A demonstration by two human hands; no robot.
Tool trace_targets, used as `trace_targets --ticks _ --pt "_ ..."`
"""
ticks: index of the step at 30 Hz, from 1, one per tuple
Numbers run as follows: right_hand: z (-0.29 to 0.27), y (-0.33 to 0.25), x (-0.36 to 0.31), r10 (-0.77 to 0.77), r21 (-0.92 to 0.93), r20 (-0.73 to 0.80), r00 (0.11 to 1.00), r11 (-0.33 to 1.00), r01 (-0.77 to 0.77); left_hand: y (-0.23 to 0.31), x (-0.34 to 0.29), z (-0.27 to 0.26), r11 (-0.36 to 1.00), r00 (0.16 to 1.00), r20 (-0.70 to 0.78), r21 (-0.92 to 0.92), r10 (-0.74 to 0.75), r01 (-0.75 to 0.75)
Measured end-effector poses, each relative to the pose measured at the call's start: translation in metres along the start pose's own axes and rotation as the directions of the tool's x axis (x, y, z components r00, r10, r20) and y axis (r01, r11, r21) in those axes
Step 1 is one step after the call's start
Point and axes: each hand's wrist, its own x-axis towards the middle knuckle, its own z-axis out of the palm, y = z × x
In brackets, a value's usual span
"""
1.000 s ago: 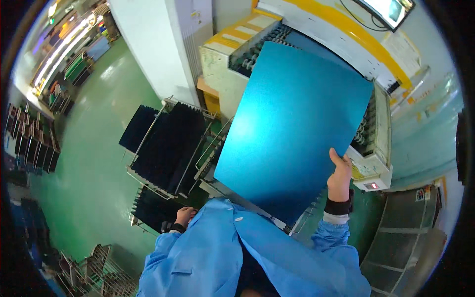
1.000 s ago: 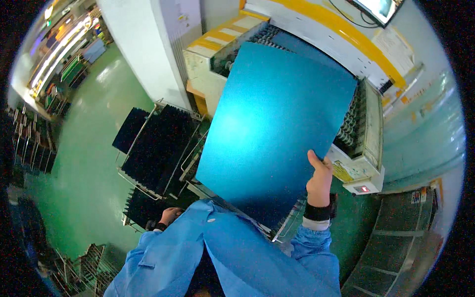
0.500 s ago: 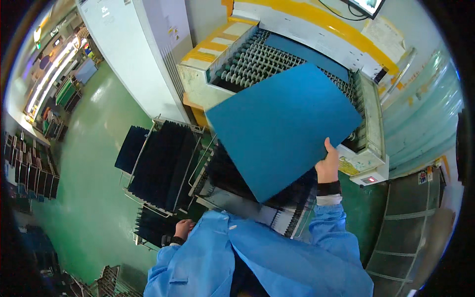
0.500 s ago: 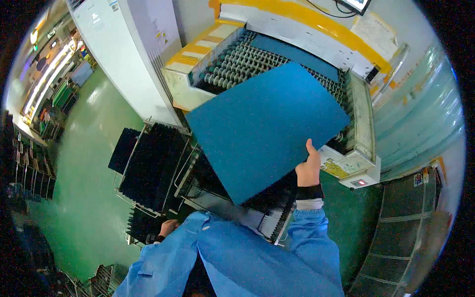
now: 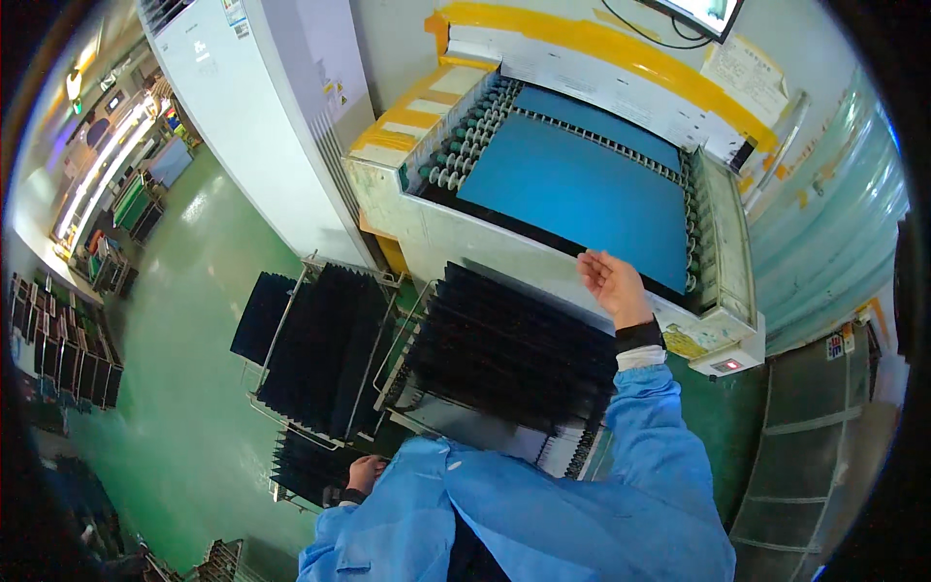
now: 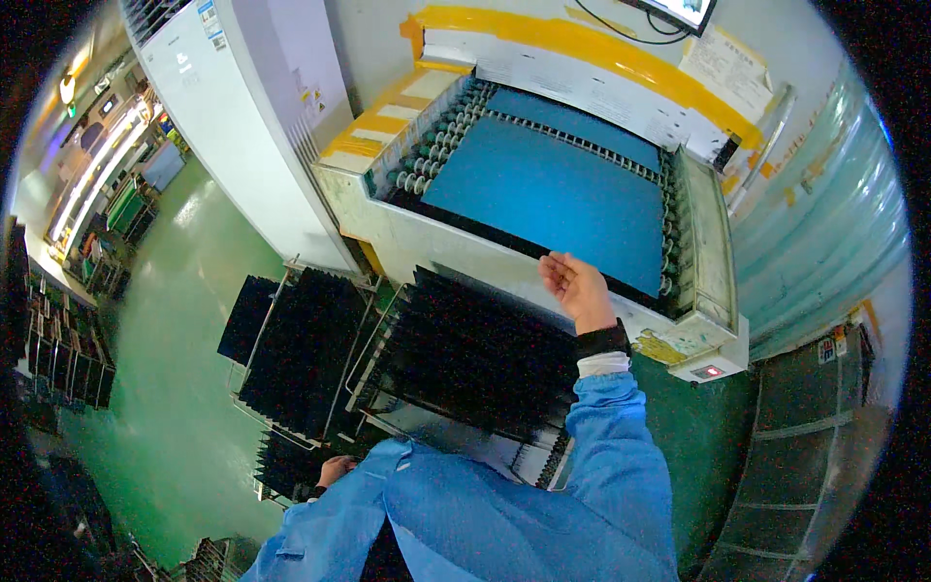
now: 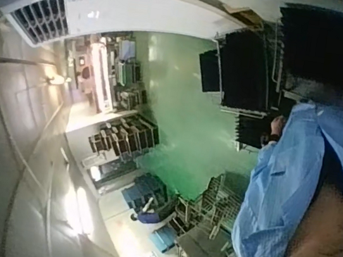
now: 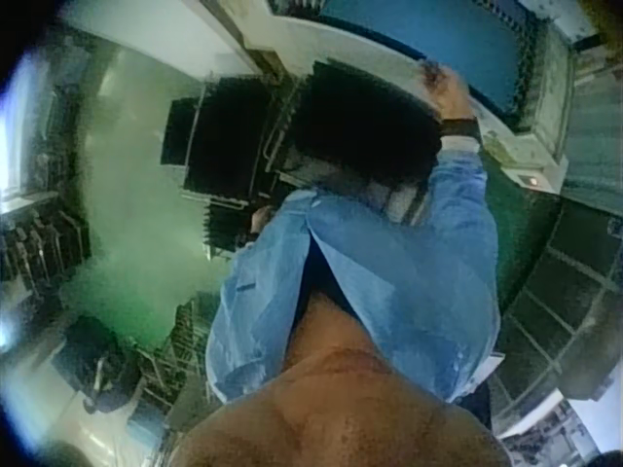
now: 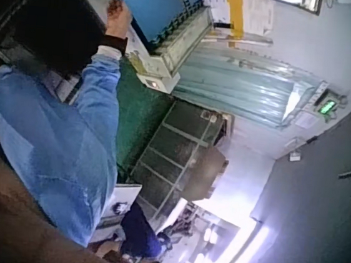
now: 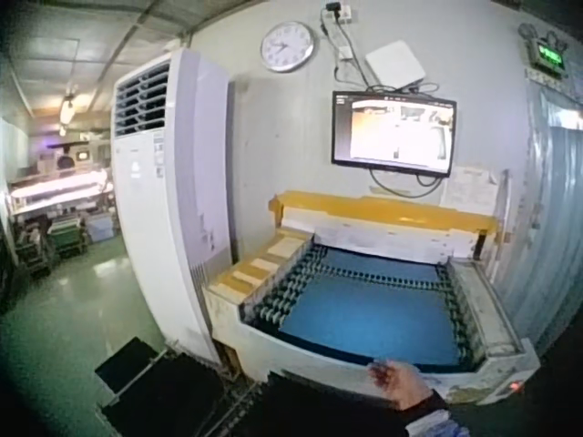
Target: The worker retrieves thin blue rectangular panels from a slotted storage rack and feeds them one by one into an industrial conveyor machine.
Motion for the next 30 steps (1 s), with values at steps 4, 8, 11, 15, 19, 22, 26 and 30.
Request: trace_targets --ticks 4,8,11,15,19,22,26,30 --pt "0.003 -0.011 0.003 -0.216 -0.229 -0.049 0.975 0.953 0.200 -0.004 0.002 -0.002 0.997 0.997 0.020 0.030 0.069 -0.070" --pt "-0.021 -0.018 0.036 -0.615 -0.804 -0.072 0.786 0.502 0.319 0.013 0.000 0.007 0.998 0.998 -0.023 -0.012 -0.060 0.060" --pt "-0.019 -0.016 0.040 -0.839 -0.977 0.208 0.503 -0.197 0.074 0.010 -0.001 0.001 0.999 1.000 -0.001 0.049 0.001 -0.001" --pt "-0.017 -0.018 0.041 -0.756 -0.944 0.247 0.606 -0.330 -0.027 0.003 -0.001 0.000 0.978 0.986 0.053 0.127 0.157 -0.163" --pt "-0.020 -0.024 0.044 -0.733 -0.942 0.244 0.636 -0.335 -0.025 0.029 -0.013 0.009 0.983 0.981 -0.066 -0.021 -0.182 0.181" --pt "-0.022 -0.025 0.049 -0.738 -0.931 0.266 0.620 -0.363 -0.032 0.005 -0.004 0.004 0.964 0.976 -0.035 -0.171 -0.214 0.205" --pt "-0.027 -0.027 0.050 -0.730 -0.927 0.276 0.626 -0.374 -0.028 0.005 -0.004 0.006 0.999 1.000 -0.011 0.052 0.014 -0.014" --pt "-0.027 -0.028 0.055 -0.711 -0.937 0.278 0.646 -0.350 0.018 -0.017 -0.005 0.000 0.978 0.986 -0.002 0.131 0.166 -0.165"
